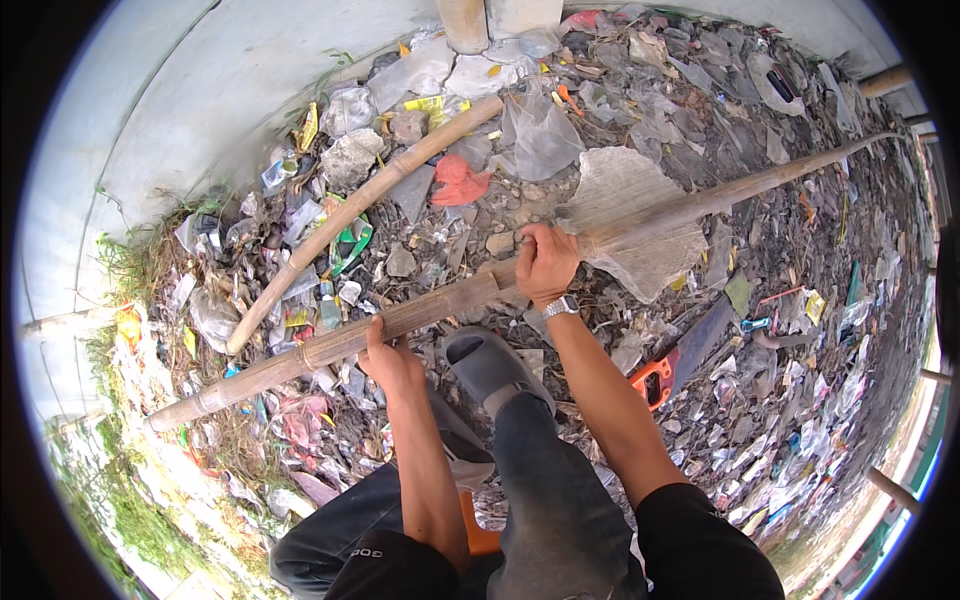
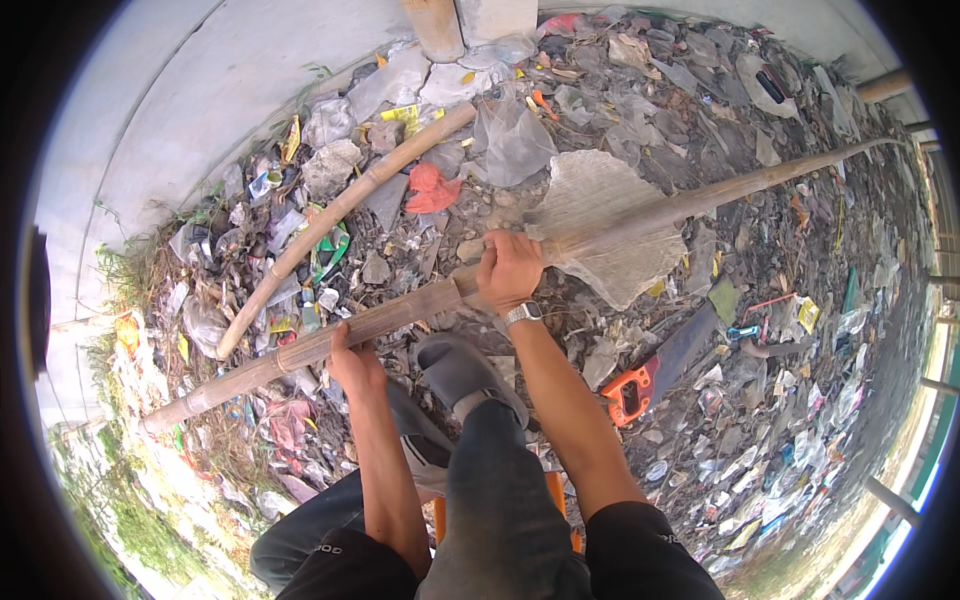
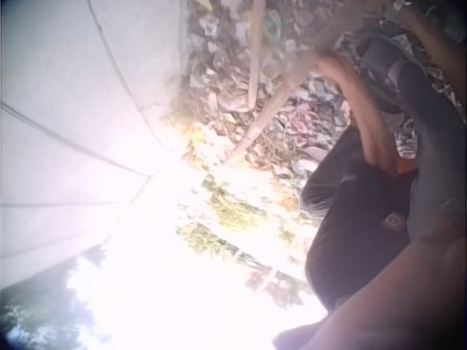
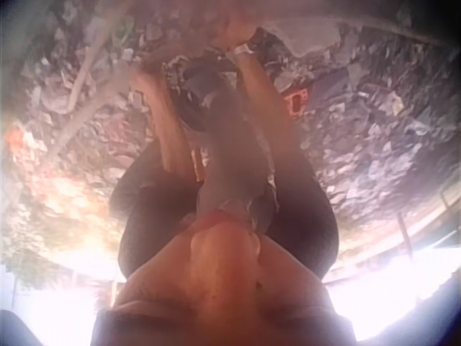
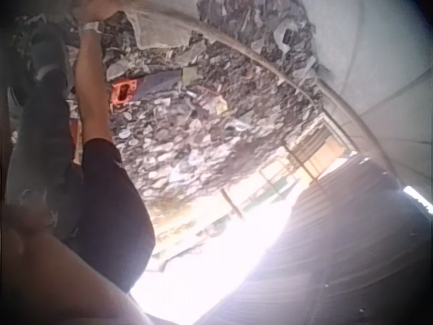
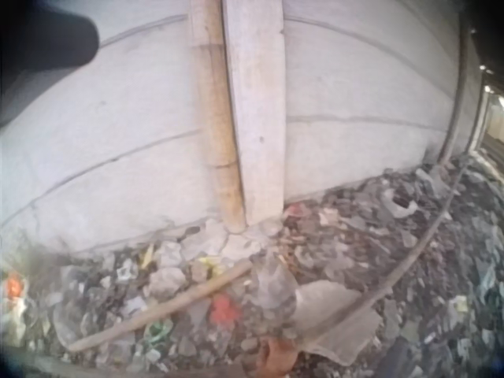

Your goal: The person sits on a small orange stool and uses a hand saw to cut a long bamboo pole. They hold the pole with their left hand and saw with their right hand, cutting the pole into smaller sections. The cut pieces are placed on the ground amidst a pile of debris.

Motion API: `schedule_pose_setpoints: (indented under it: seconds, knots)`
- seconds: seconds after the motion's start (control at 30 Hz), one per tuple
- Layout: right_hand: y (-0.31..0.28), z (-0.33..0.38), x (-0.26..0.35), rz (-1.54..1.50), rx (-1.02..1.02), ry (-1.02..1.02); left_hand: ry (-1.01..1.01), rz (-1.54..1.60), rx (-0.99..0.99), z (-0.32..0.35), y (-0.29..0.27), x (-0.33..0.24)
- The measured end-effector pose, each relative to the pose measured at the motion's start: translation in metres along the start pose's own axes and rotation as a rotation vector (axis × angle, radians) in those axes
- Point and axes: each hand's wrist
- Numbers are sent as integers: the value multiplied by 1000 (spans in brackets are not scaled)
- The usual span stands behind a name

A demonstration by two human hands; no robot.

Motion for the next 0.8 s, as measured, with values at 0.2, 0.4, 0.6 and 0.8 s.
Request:
schedule_pose_setpoints:
  seconds: [0.2,0.4,0.6,0.8]
  knots:
    - [3,1,-1,28,25,8,-21,-199,-91,-9,-2,-6]
    - [5,0,-5,3,9,6,-115,-289,-197,-34,25,-3]
    - [7,1,-2,-36,-36,-29,-279,-179,-73,-73,-3,22]
    - [7,-4,1,-6,19,9,439,-587,-160,-49,-38,17]
Point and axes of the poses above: each hand's wrist, its own z-axis away from the middle knuckle, its own y-axis out of the palm, x = y × z, and after that the axes turned 12 degrees about -x, right-handed
